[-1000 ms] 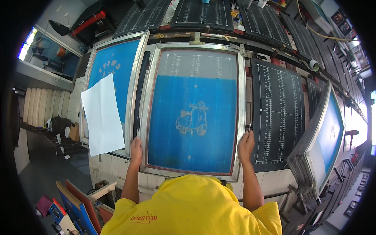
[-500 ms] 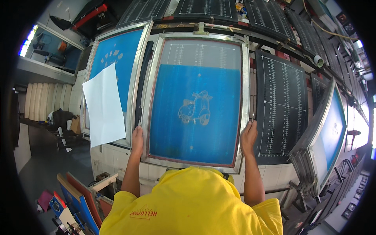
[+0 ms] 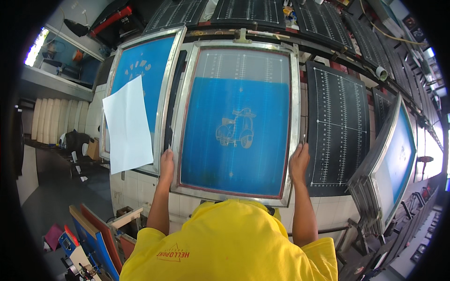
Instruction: The person aligns and secures a screen printing frame on a press using a wrench and measuring tape.
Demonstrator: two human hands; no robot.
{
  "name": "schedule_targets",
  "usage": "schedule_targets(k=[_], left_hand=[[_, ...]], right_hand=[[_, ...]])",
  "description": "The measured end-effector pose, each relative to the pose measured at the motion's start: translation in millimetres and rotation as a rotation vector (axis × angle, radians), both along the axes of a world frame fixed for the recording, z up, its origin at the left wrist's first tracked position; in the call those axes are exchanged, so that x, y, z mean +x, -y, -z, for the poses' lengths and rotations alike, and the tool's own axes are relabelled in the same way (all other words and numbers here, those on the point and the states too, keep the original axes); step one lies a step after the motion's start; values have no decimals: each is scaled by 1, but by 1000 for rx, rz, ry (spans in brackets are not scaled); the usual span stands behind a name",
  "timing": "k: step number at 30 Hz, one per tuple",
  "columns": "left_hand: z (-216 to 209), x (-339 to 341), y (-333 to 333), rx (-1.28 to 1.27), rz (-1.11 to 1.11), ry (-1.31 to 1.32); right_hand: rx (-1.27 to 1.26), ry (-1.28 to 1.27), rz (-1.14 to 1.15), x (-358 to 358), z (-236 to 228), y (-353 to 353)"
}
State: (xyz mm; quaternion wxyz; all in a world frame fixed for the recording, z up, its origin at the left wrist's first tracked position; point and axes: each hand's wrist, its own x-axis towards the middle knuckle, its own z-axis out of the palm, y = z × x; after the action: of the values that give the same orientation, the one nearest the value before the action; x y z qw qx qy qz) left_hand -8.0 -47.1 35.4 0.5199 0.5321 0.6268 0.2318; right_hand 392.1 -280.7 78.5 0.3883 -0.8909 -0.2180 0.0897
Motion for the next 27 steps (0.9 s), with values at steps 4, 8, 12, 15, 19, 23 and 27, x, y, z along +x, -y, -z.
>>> schedule_targets(k=[4, 8, 12, 15, 19, 23, 27], left_hand=[[-4, 2, 1, 35, 22, -49], [3, -3, 0, 31, 18, -34], [-14, 6, 2, 28, 29, -63], [-3, -1, 3, 37, 52, -69], [-23, 13, 4, 87, 53, -106], [-29, 16, 1, 87, 59, -185], [-34, 16, -4, 73, 59, -147]], right_hand=[[12, 9, 5, 1, -1, 1], [-5, 3, 4, 4, -1, 3], [39, 41, 14, 25, 16, 8], [82, 71, 21, 41, 10, -2], [174, 56, -59, 71, -6, -30], [351, -392, -87, 77, -49, -98], [398, -667, -230, 88, -47, -178]])
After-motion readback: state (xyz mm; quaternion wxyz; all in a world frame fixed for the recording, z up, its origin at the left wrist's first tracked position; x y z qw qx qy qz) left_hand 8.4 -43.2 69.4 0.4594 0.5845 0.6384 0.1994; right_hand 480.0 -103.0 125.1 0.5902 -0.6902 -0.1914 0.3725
